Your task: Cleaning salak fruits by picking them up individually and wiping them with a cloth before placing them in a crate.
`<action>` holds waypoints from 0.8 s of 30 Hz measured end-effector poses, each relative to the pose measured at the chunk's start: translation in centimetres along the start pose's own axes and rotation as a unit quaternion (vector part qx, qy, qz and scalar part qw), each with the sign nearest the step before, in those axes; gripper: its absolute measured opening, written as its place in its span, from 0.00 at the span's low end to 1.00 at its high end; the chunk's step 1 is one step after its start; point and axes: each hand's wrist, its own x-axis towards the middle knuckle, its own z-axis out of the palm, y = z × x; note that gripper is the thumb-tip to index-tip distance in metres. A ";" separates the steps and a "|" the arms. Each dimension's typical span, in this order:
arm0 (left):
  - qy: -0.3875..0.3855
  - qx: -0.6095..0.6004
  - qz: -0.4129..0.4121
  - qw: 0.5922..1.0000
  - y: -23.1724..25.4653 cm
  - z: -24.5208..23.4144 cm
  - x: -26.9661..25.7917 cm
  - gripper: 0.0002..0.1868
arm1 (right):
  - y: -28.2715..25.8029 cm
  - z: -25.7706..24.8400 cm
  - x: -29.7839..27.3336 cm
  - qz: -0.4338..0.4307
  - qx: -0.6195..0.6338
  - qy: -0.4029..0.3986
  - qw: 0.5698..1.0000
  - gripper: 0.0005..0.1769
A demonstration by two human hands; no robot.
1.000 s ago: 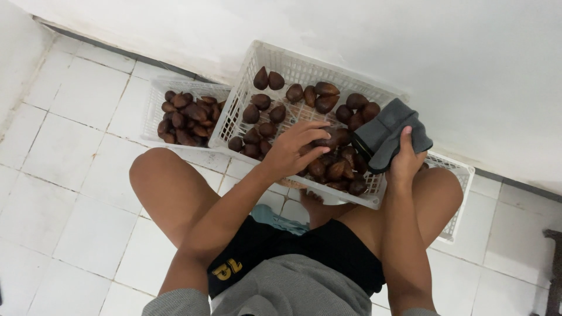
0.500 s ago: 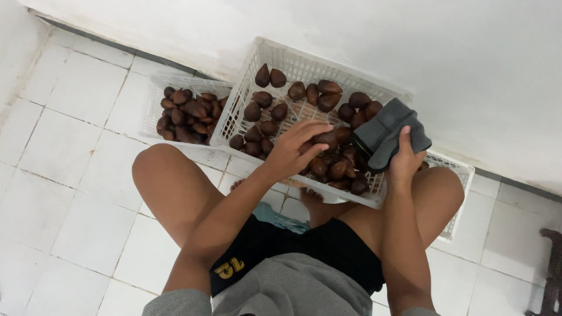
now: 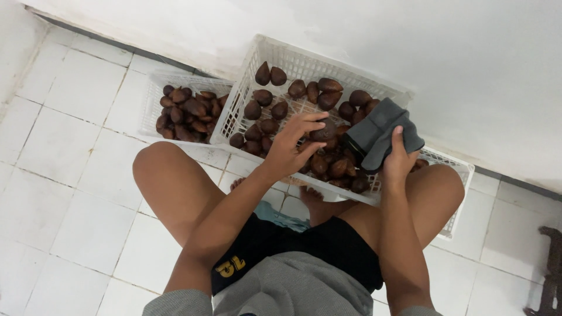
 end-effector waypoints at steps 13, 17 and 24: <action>0.008 0.005 0.025 1.000 -0.9 0.2 -0.6 0.17 | 0.0 1.1 -2.1 -0.022 0.000 0.011 1.000 0.30; 0.017 0.000 0.013 1.000 -0.9 0.2 -0.8 0.22 | 0.3 1.4 -2.3 0.012 0.011 0.019 1.000 0.33; 0.021 -0.001 0.009 1.000 -2.9 1.0 -2.3 0.29 | -10.3 5.6 -5.3 -0.340 -0.024 -0.136 0.930 0.34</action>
